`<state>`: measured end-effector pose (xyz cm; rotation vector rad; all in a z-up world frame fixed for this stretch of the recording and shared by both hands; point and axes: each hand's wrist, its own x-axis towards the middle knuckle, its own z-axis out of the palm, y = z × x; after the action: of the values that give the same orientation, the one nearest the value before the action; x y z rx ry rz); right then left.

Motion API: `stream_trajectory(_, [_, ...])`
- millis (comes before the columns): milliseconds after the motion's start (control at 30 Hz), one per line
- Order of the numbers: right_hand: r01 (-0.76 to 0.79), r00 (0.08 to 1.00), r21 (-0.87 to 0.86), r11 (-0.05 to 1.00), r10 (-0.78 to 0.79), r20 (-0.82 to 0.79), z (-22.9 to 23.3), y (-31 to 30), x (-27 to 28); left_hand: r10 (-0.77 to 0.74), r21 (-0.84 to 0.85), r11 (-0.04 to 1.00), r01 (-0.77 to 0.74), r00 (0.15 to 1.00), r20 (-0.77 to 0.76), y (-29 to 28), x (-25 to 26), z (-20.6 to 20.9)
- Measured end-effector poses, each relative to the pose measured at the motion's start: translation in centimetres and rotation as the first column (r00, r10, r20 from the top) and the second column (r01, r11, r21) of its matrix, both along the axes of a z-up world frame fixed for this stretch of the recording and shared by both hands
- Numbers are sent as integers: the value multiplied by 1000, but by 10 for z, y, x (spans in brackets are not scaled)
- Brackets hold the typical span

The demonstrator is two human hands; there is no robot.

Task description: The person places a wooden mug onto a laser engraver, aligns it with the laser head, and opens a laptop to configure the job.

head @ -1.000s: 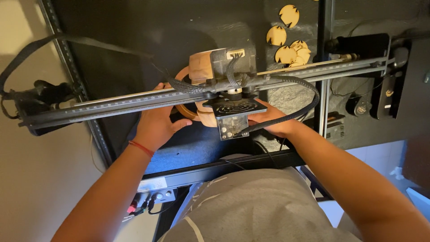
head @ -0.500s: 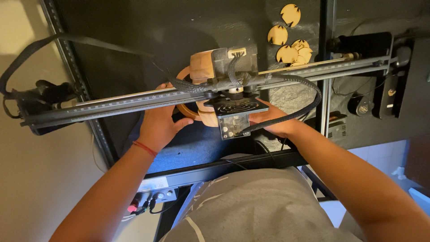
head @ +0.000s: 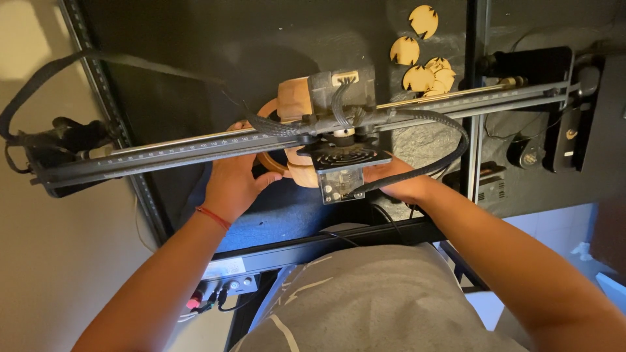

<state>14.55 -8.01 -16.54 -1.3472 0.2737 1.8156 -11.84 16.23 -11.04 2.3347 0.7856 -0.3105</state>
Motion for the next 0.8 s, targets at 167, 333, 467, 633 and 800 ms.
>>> stream_trajectory(167, [-109,988,48,993,103,114,20,13,-5,-7,4,1000,7,1000,-29,0,-2,-5])
stream_trajectory(333, [-253,937,87,963,222,269,39,27,-11,0,87,996,-5,999,52,-5,-8,-19])
stream_trajectory(467, [-324,897,99,941,272,348,55,37,-15,-12,118,993,2,996,85,-6,-11,-25])
stream_trajectory(633, [-409,829,75,909,337,446,50,27,-13,-14,134,991,1,995,96,-8,-13,-27])
stream_trajectory(800, [-341,851,-31,939,323,415,30,9,-8,-4,118,993,-7,995,95,-5,-3,-15])
